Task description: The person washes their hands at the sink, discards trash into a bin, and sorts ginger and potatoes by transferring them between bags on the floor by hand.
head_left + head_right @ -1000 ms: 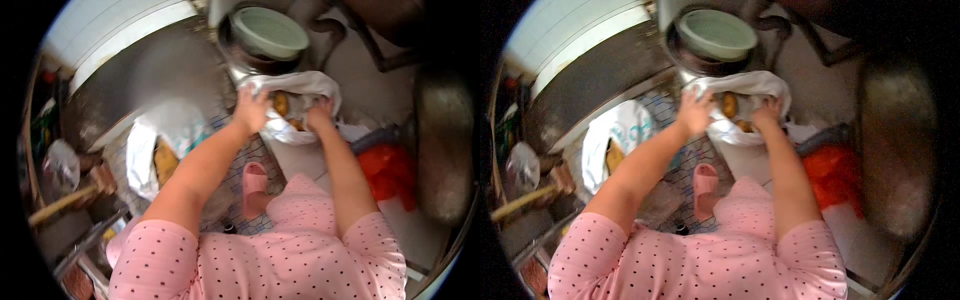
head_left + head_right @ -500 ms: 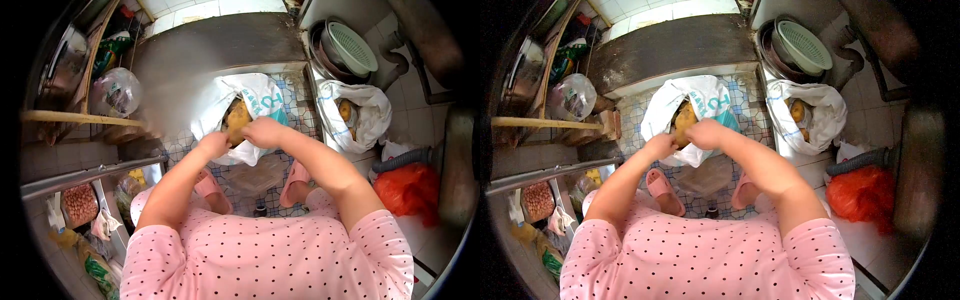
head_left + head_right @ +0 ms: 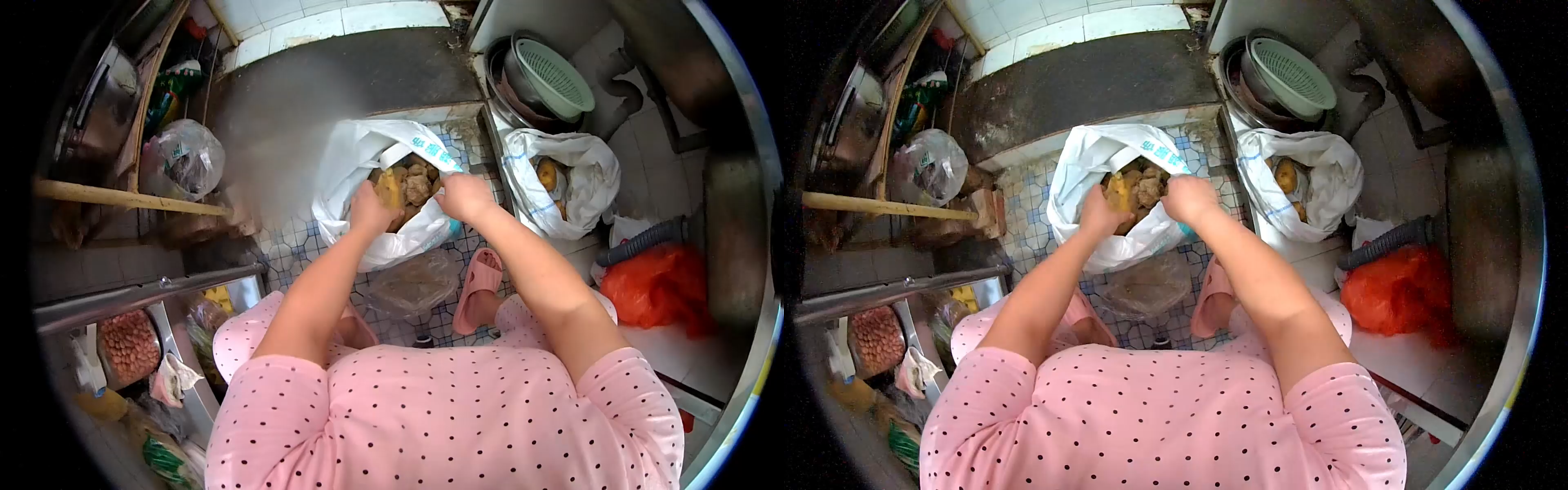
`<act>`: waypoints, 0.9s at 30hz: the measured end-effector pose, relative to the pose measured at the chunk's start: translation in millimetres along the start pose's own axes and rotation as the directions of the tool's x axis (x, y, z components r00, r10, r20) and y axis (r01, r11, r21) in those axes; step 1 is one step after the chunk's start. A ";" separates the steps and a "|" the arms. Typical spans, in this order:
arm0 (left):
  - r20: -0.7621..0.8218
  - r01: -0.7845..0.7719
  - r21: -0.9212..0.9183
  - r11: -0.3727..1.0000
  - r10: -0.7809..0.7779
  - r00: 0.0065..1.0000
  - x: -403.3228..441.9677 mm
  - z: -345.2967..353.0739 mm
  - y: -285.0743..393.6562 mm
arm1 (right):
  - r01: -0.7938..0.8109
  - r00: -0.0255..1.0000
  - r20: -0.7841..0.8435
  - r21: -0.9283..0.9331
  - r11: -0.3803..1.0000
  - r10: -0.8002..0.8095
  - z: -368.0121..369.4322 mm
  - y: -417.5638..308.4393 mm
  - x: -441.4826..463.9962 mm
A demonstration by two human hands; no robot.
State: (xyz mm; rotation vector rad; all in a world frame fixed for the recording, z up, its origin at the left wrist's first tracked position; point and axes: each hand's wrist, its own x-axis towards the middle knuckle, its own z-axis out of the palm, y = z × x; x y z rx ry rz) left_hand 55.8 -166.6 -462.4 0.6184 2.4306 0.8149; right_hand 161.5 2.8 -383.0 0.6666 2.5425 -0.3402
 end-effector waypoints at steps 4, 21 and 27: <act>-0.028 -0.080 -0.153 0.985 0.076 0.997 -34.6 -32.1 20.4 | 0.199 0.949 -0.292 0.260 0.945 -0.119 2.1 -7.6 -9.3; -0.407 -0.581 -0.079 0.810 0.506 0.761 -95.0 -98.6 67.6 | 0.355 0.922 -0.386 0.824 -0.442 0.023 -38.0 -113.0 -44.7; -0.066 -0.296 -0.743 0.601 0.374 0.925 -81.1 -138.3 45.5 | 0.183 0.954 -0.279 0.833 -0.522 -0.112 -52.7 -82.0 -38.9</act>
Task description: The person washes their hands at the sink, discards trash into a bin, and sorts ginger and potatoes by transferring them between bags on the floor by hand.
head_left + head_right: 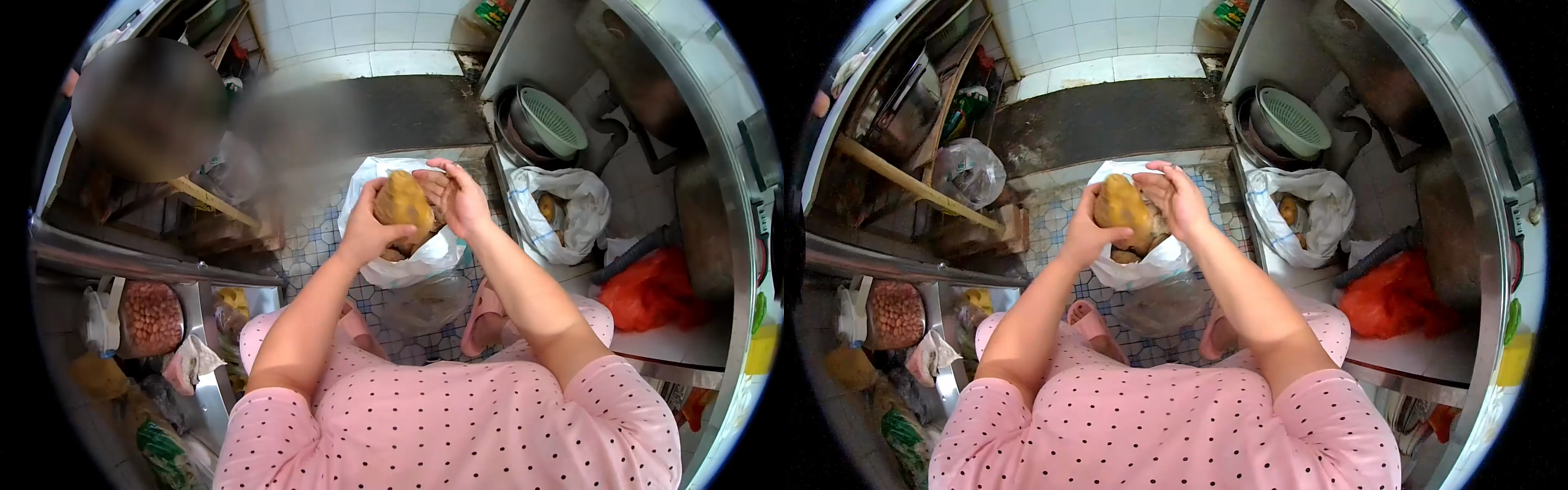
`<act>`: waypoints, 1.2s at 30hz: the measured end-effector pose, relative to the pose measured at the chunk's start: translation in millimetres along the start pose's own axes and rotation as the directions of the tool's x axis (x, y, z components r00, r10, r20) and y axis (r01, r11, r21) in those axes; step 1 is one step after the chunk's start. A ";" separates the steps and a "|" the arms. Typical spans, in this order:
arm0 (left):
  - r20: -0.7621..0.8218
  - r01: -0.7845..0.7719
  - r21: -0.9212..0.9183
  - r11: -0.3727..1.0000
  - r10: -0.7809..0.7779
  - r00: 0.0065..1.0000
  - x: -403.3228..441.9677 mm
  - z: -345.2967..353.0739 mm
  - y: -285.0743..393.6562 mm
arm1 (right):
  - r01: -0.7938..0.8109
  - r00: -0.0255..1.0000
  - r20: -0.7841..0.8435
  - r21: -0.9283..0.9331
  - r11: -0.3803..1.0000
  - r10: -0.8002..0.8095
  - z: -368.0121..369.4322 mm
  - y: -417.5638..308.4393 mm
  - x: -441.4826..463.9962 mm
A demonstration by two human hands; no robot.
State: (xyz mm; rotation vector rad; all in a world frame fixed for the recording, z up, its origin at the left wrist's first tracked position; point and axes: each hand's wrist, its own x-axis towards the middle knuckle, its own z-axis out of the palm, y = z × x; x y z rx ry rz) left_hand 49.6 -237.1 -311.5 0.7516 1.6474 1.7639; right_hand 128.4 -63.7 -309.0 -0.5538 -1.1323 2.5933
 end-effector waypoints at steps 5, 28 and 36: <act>0.108 0.094 -0.777 0.623 -0.015 0.994 13.5 -10.5 -15.1 | -0.048 0.996 0.071 -0.170 0.984 0.061 21.3 26.7 -14.8; 0.158 0.281 -0.749 0.600 -0.250 0.955 10.7 25.3 -2.2 | 0.514 0.790 0.363 -0.832 0.209 -0.495 26.3 25.1 -32.8; 0.121 0.276 -0.773 0.571 -0.295 0.948 6.5 37.3 12.3 | 0.498 0.771 0.418 -0.866 0.047 -0.480 18.6 19.8 -31.7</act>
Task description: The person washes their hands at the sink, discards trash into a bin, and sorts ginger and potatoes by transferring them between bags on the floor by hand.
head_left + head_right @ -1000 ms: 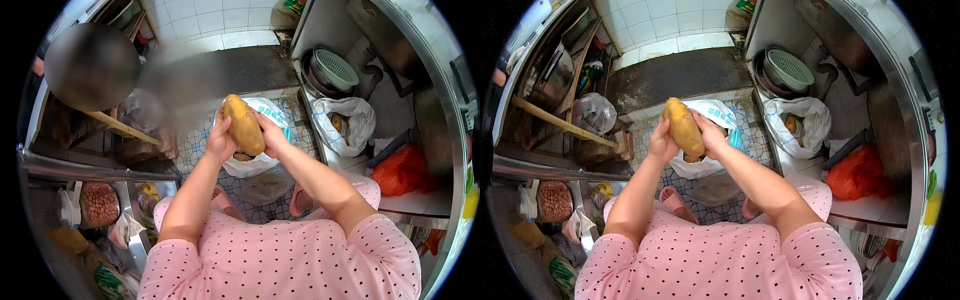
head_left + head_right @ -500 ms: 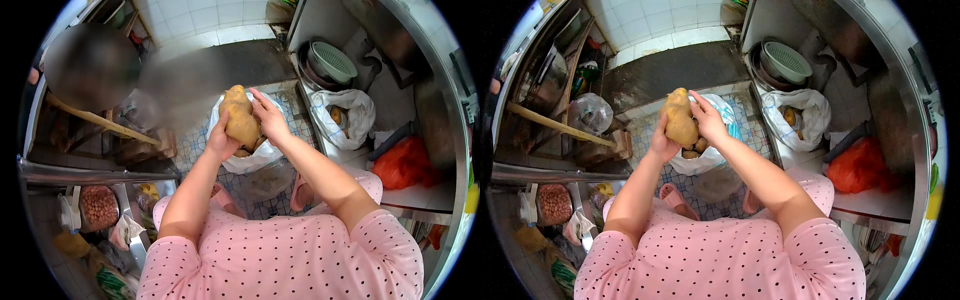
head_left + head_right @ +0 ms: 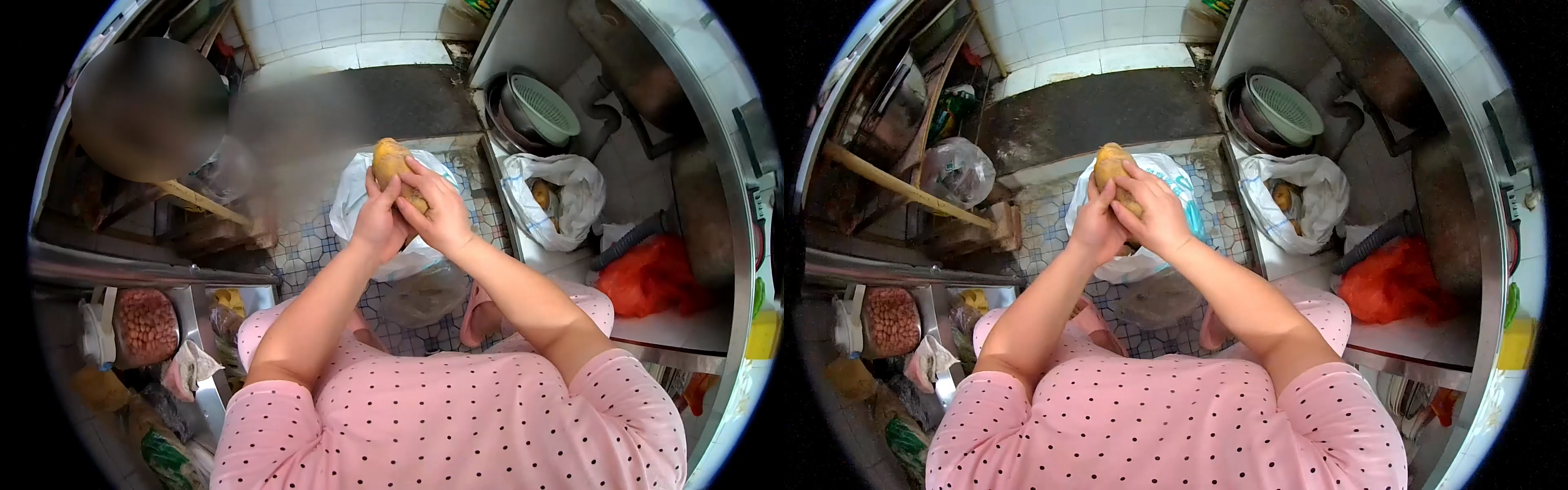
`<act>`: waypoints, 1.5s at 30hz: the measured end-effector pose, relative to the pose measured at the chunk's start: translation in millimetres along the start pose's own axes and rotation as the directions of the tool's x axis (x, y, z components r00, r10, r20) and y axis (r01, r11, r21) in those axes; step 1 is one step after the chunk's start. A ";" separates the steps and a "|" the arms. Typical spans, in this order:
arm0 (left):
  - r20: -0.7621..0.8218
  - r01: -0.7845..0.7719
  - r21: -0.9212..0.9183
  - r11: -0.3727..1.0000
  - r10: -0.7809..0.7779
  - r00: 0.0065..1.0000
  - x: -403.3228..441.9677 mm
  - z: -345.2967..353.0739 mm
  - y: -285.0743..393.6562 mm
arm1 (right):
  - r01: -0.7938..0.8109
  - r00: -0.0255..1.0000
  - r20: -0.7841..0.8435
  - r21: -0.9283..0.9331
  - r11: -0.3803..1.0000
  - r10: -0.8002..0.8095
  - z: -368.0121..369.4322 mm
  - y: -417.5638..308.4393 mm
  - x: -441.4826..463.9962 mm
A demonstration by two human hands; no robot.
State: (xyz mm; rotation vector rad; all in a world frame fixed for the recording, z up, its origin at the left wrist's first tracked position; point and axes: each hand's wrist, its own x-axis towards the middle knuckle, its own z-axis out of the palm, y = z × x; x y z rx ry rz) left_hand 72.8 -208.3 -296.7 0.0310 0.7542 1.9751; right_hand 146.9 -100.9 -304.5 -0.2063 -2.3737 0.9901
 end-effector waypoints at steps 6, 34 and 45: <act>0.051 0.064 0.023 0.998 -0.065 0.997 17.3 -44.2 4.0 | -0.322 0.914 0.079 0.739 0.592 0.398 -6.0 28.6 -24.4; 0.059 0.241 0.501 0.831 -0.310 0.949 16.1 -10.2 -47.2 | -0.676 0.655 0.253 0.618 0.401 0.712 -73.1 74.1 -71.4; 0.158 0.528 0.530 0.664 -0.689 0.707 170.8 85.8 -196.7 | 0.222 0.714 0.426 -0.891 0.397 0.556 -245.9 274.7 -178.0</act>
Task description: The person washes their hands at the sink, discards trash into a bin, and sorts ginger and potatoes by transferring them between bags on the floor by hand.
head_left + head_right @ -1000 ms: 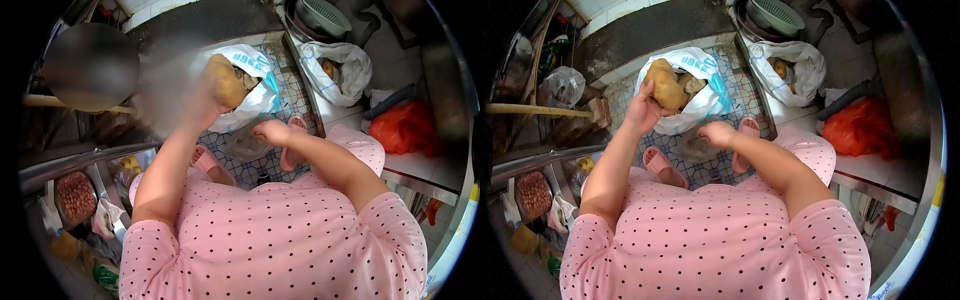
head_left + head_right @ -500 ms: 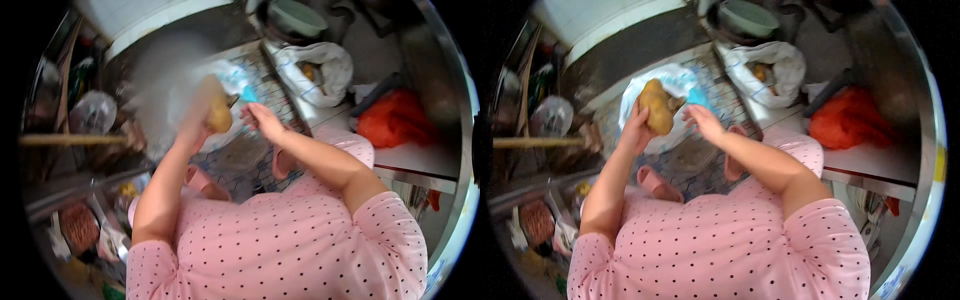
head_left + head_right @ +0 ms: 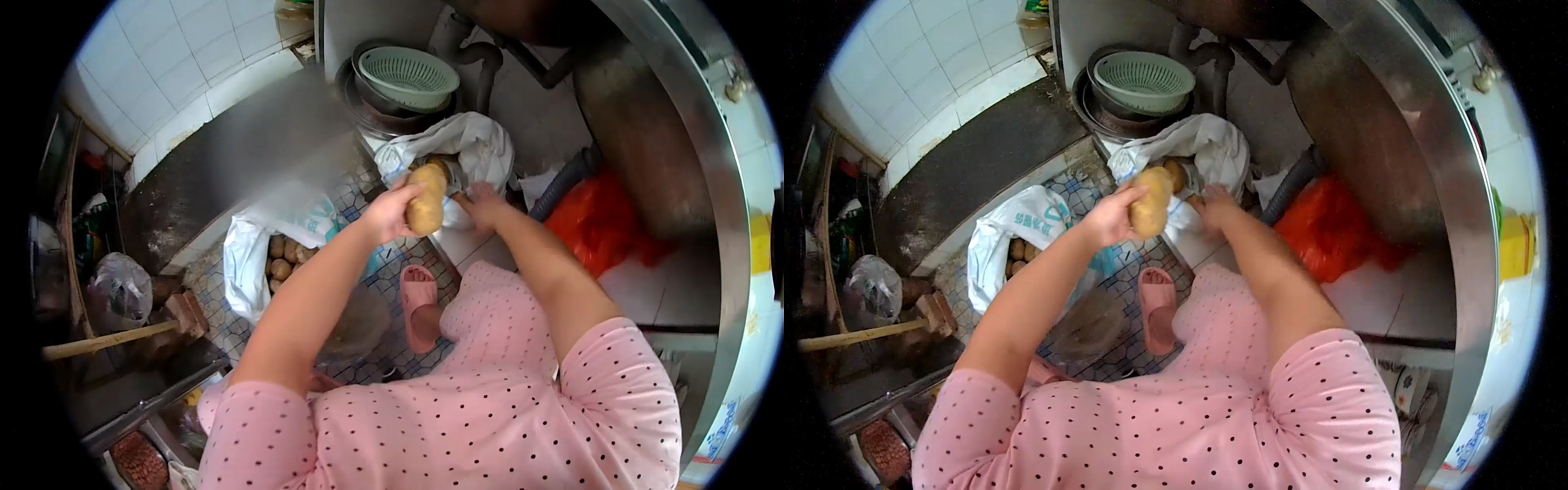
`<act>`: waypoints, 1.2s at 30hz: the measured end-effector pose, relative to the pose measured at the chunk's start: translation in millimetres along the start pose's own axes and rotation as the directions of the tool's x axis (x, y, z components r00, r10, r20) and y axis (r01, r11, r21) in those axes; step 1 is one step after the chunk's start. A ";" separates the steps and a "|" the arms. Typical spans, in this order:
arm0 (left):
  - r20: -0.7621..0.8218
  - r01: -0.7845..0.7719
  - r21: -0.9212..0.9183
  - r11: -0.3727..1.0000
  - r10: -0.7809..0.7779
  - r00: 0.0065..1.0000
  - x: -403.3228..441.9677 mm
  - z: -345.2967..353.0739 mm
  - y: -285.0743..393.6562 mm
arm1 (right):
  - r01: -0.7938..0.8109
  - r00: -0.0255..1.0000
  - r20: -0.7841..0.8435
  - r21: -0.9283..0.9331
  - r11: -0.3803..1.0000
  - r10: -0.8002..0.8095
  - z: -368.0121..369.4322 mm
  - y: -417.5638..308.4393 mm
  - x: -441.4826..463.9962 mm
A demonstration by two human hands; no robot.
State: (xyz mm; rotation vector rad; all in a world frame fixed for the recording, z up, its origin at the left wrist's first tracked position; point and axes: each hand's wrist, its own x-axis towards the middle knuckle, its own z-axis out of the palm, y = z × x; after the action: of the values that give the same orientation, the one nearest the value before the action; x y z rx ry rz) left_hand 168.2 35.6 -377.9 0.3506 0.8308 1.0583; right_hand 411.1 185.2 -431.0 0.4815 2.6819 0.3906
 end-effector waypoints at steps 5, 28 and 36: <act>-0.202 0.076 0.167 0.983 -0.041 0.979 83.0 38.9 -1.0 | -0.059 0.820 0.570 0.171 0.984 -0.049 -3.9 -2.1 8.4; -0.351 0.349 0.936 0.051 0.254 0.902 -181.1 -108.8 -85.5 | 0.601 0.796 -0.394 0.605 0.521 -0.460 -199.7 -219.5 107.1; -0.472 0.443 0.871 0.213 0.110 0.875 -193.0 -131.5 -64.0 | 0.075 0.907 0.373 0.310 0.948 -0.194 -148.7 -199.2 151.9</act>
State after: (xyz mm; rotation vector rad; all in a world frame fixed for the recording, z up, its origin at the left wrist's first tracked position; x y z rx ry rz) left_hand 65.4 -179.5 -420.7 1.0988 1.9268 0.1929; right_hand 162.8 33.7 -414.3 0.4006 2.3542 -0.1368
